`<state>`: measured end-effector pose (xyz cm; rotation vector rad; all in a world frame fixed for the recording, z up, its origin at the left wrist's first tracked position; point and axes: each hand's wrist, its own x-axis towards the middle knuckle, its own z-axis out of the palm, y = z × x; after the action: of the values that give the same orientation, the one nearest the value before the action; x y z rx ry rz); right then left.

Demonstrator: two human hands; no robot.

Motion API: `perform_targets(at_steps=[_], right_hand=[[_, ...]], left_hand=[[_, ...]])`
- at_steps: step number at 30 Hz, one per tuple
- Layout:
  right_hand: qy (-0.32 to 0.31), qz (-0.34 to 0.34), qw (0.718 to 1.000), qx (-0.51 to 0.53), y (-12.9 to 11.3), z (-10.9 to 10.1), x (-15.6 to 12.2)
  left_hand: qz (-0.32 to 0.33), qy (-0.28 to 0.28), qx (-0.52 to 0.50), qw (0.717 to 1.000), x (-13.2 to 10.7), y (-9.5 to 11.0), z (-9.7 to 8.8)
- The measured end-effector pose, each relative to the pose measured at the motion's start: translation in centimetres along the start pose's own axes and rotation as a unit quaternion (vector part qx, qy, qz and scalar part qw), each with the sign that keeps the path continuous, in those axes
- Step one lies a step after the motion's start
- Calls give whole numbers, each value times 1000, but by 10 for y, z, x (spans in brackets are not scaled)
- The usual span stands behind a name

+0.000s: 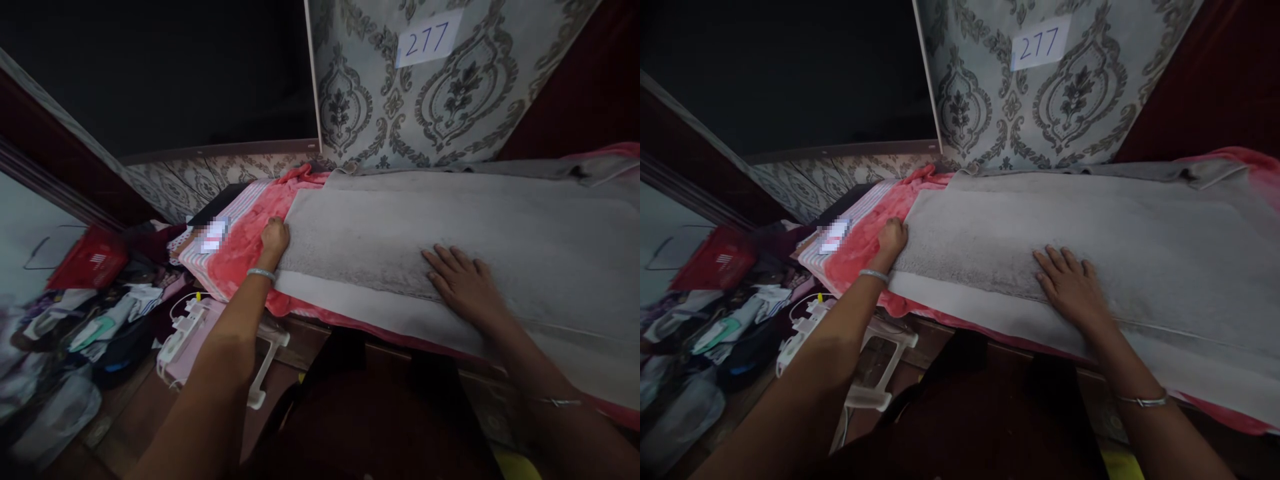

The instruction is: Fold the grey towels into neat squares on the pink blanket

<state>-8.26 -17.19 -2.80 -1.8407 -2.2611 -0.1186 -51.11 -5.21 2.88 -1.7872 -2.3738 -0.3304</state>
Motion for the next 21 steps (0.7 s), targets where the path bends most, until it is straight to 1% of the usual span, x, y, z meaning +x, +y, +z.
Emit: perform_targets(at_steps=[5, 8, 12, 14, 18, 19, 21], right_hand=[[-1, 2, 1000, -7, -2, -2, 0], [0, 1, 1000, -12, -3, -3, 0], [-2, -3, 1000, -11, -1, -1, 0], [-3, -4, 1000, -6, 1, 0, 0], [1, -4, 1000, -1, 3, 4, 1], [5, -5, 1000, -1, 4, 5, 1], [13, -7, 1000, -1, 4, 5, 1]], left_hand=[[11, 7, -7, 1000, 0, 1, 2], [-10, 5, -18, 1000, 1, 0, 1], [-38, -15, -30, 999, -1, -1, -3], [-34, -16, -30, 999, -3, -1, -4], [8, 11, -12, 1000, -4, 1, -3], [7, 10, -15, 1000, -3, 1, -2], [-18, -3, -33, 999, 1, 0, -1]])
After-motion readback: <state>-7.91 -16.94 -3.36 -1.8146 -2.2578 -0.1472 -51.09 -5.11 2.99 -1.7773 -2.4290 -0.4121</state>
